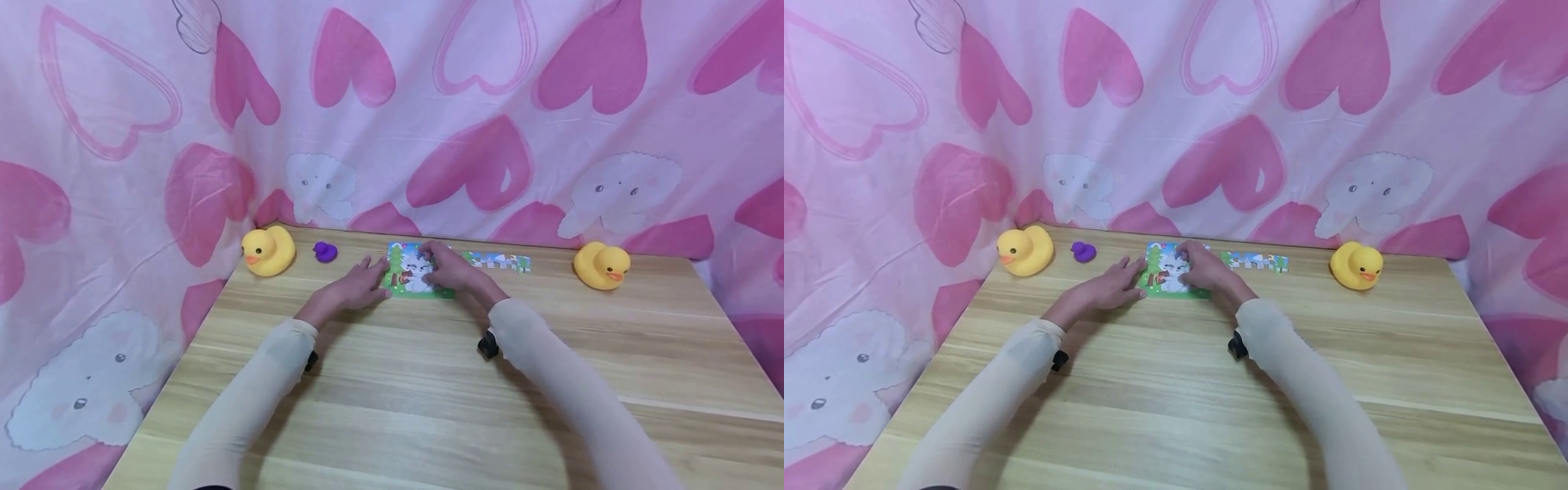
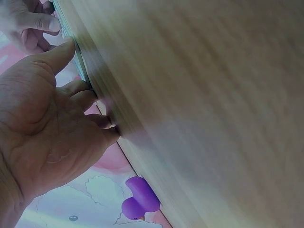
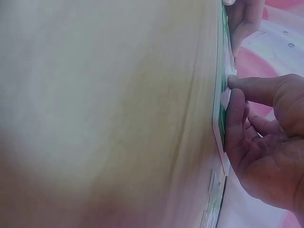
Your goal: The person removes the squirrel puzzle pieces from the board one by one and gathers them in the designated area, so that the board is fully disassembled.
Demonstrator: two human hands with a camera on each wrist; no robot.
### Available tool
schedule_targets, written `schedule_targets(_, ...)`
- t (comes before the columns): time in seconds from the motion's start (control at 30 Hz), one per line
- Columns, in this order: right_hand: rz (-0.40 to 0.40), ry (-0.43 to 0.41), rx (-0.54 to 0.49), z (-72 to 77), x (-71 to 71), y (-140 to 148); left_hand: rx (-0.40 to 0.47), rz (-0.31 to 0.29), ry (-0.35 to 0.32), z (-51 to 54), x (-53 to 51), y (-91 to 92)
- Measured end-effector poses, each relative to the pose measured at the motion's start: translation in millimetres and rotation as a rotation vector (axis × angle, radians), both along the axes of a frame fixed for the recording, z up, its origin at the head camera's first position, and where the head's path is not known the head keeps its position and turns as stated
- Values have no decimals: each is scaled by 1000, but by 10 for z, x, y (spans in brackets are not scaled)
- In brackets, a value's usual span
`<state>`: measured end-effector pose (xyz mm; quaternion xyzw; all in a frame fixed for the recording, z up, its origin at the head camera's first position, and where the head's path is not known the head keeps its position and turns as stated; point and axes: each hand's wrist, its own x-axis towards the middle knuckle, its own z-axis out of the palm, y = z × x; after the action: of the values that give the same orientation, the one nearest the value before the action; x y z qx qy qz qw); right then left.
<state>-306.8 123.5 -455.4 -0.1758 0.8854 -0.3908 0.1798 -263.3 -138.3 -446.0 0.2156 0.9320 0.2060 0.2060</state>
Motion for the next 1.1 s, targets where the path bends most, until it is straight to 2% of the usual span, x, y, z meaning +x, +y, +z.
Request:
schedule_targets(0.5, -46, -58, -77, -31, -59, -27, -1, 2, 3, 3, 4, -7)
schedule_targets(0.83, -63, -28, -57, -62, -78, -42, -6, -8, 2, 3, 10, 7)
schedule_targets(1.0, -62, -29, -73, 38, -49, -4, 6, -9, 0, -10, 0, -3)
schedule_targets(1.1, -54, -35, -110, 143, 5, 100, 32, -8, 4, -119, -65, -35)
